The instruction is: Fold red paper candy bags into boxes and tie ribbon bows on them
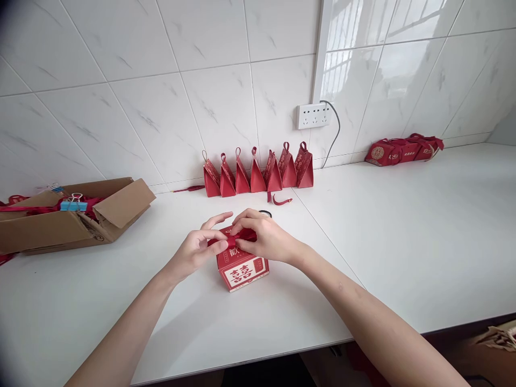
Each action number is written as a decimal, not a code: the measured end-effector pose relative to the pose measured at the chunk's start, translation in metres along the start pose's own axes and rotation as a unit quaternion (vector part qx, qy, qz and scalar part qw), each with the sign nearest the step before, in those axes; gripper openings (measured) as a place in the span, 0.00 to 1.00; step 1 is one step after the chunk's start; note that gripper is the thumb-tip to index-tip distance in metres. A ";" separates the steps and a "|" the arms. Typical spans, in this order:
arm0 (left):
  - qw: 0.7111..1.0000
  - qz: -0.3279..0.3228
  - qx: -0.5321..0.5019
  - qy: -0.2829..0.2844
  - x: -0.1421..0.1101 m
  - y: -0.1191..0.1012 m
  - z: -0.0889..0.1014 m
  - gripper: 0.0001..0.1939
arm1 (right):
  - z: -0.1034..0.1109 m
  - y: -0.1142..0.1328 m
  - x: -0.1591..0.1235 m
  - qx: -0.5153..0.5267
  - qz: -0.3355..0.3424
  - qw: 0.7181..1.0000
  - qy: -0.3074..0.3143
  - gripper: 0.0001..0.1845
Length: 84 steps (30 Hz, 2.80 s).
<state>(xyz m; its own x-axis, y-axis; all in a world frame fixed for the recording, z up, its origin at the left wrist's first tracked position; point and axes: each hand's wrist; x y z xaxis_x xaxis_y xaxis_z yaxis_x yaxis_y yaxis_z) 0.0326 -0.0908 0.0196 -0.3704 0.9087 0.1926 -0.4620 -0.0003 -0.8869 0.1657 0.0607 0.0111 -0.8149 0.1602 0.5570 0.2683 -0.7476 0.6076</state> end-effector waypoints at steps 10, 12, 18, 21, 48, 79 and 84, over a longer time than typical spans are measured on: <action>0.998 0.014 0.056 0.006 -0.003 -0.006 0.010 0.15 | 0.016 0.008 0.002 0.025 -0.055 0.998 -0.008 0.11; 0.997 0.020 0.069 0.015 -0.003 -0.007 0.011 0.15 | 0.026 0.010 0.004 0.015 -0.133 0.990 -0.043 0.17; 0.993 0.041 0.103 0.049 -0.004 -0.011 0.015 0.14 | 0.039 0.007 0.004 -0.018 -0.315 0.943 0.105 0.30; 0.990 0.052 0.113 0.061 -0.004 -0.011 0.017 0.15 | 0.037 0.003 0.003 -0.017 -0.312 0.936 0.163 0.27; 0.991 0.070 0.066 0.097 -0.002 -0.007 0.022 0.15 | 0.041 -0.012 0.006 0.185 -0.290 0.919 0.193 0.15; 0.988 0.079 0.084 0.101 0.000 -0.002 0.027 0.14 | 0.049 -0.029 0.006 0.172 -0.318 0.917 0.169 0.19; 0.987 0.082 0.086 0.103 -0.001 -0.001 0.029 0.14 | 0.052 -0.032 0.005 0.158 -0.311 0.923 0.162 0.19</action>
<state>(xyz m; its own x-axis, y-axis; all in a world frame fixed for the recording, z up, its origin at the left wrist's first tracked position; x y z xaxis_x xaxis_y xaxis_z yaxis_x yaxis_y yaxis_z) 0.0100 -0.1034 0.0331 -0.2878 0.9562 -0.0538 -0.5464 -0.2101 -0.8107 0.1794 0.1184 0.0238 -0.9590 0.2560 -0.1216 -0.2077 -0.3424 0.9163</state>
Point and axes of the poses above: each hand's wrist, its own x-axis towards the middle knuckle, its own z-axis out of the back of the hand, y = z × x, and after that the axes turned 5 degrees about -y, right-handed
